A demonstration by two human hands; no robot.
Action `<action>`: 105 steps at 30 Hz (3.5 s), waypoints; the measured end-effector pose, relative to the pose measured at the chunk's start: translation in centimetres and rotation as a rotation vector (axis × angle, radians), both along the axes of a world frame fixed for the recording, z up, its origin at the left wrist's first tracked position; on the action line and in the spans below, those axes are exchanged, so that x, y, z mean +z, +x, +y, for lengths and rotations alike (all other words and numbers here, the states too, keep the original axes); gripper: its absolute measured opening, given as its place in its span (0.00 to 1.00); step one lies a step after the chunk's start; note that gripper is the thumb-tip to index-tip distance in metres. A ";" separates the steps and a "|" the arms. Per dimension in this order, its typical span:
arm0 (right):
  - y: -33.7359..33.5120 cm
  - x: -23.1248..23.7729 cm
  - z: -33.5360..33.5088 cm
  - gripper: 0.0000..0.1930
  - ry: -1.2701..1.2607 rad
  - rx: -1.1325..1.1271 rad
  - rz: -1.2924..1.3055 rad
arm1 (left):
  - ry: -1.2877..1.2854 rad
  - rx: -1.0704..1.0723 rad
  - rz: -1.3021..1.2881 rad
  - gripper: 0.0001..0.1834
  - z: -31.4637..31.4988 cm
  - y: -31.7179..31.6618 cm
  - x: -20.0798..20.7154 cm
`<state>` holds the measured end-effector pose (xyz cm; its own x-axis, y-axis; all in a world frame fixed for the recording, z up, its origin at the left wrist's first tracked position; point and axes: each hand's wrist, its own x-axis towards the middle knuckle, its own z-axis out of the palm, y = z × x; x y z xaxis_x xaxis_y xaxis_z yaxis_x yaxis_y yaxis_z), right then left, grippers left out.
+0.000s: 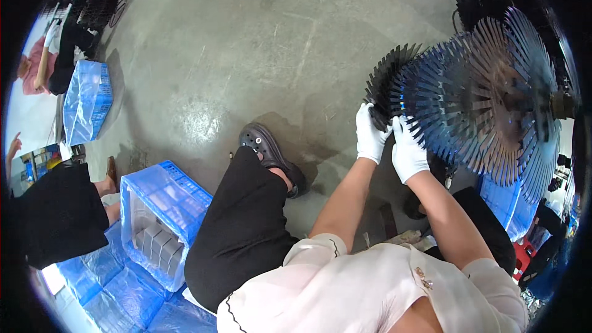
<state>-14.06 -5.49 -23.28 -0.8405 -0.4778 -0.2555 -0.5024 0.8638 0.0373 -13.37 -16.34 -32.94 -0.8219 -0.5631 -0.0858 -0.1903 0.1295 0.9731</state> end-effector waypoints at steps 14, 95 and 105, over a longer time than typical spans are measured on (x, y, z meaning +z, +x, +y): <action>0.1 0.5 -2.2 0.35 0.138 -0.182 0.022 | -0.051 -0.012 0.100 0.41 -1.9 -0.6 1.0; -3.1 -3.5 -2.3 0.38 0.001 -0.015 0.455 | -0.116 -0.269 0.158 0.47 -6.1 -5.7 -2.2; -4.4 -1.4 -4.4 0.34 -0.317 -0.106 0.237 | -0.215 -0.442 0.162 0.45 -8.3 -7.6 0.9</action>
